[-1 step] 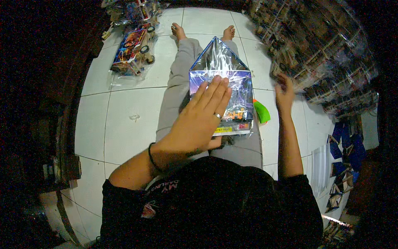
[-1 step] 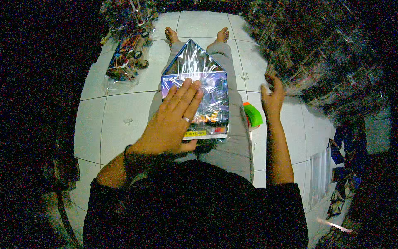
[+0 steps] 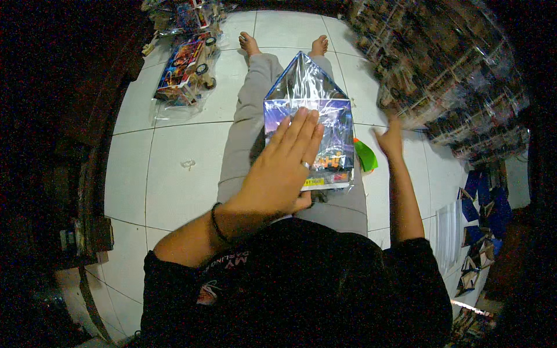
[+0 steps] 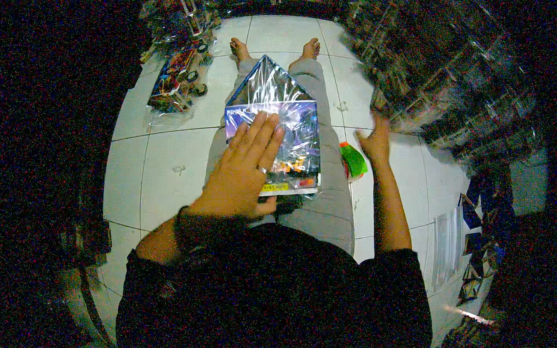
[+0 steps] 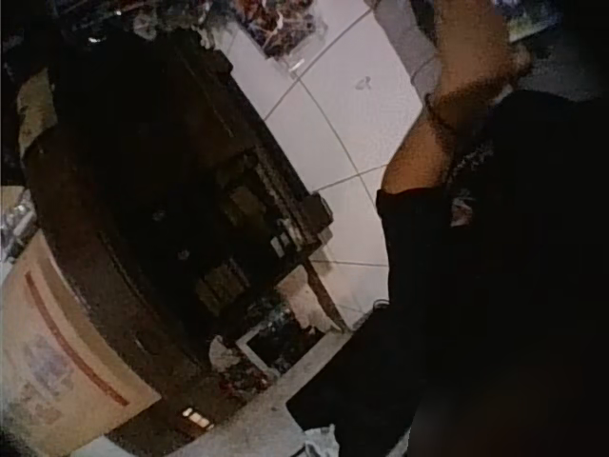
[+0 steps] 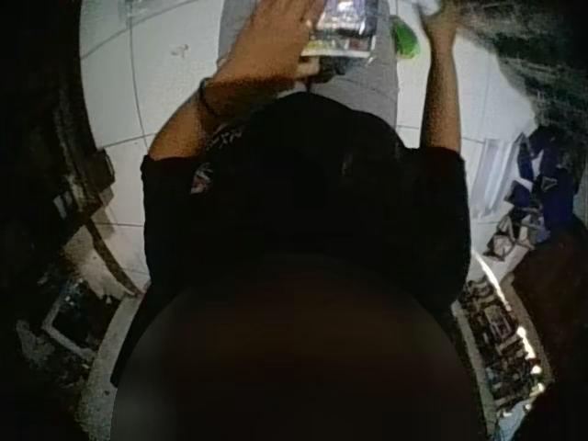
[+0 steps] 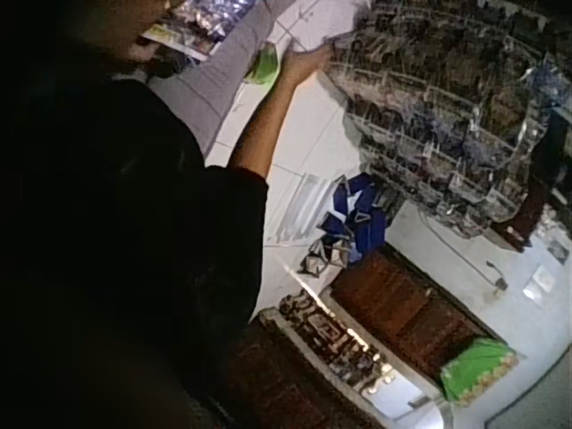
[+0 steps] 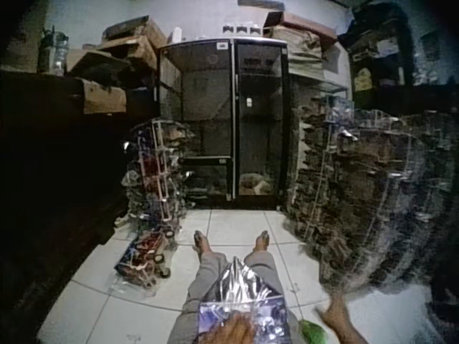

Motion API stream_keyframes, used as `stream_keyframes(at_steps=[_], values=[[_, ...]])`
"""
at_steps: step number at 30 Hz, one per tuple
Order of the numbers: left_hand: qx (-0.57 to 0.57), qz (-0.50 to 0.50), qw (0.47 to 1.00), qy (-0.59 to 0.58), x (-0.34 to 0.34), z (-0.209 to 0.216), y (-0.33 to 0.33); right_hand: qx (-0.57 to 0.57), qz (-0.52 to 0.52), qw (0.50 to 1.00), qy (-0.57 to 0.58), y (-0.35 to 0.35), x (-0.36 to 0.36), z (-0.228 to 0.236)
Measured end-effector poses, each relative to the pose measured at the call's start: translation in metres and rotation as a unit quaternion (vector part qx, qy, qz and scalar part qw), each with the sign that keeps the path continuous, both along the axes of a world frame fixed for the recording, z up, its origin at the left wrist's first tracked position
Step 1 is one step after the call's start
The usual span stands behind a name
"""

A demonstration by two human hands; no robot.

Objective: The person sits on the floor and wraps wooden toy trucks in clear plastic packaging using a tape dispenser. They repeatedly place the toy into the plastic, fold the edges, and secure the package with tape before placing it on a nearby stack.

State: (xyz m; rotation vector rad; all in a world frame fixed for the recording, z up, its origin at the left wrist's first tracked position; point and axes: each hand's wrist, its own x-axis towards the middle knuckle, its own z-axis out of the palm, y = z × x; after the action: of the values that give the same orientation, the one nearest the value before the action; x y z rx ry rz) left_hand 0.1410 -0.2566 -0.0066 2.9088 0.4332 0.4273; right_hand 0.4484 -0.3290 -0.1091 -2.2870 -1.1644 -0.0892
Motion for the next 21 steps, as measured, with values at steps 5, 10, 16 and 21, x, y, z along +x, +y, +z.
stream_keyframes(at_steps=[5,10,16,21], values=[[0.064,0.036,0.997,-0.039,0.006,-0.016,-0.008,-0.307,-0.027,0.951,0.009,-0.005,0.056,-0.162],[0.100,0.029,0.994,-0.045,0.006,-0.021,-0.003,-0.117,-0.124,0.971,0.167,-0.021,0.091,-0.144],[0.085,0.036,0.995,-0.043,0.006,-0.026,-0.005,0.426,0.126,0.826,0.347,0.005,0.056,0.071],[0.135,0.040,0.989,-0.050,0.006,-0.035,-0.008,0.146,0.557,0.817,-0.035,0.058,-0.088,0.203]])
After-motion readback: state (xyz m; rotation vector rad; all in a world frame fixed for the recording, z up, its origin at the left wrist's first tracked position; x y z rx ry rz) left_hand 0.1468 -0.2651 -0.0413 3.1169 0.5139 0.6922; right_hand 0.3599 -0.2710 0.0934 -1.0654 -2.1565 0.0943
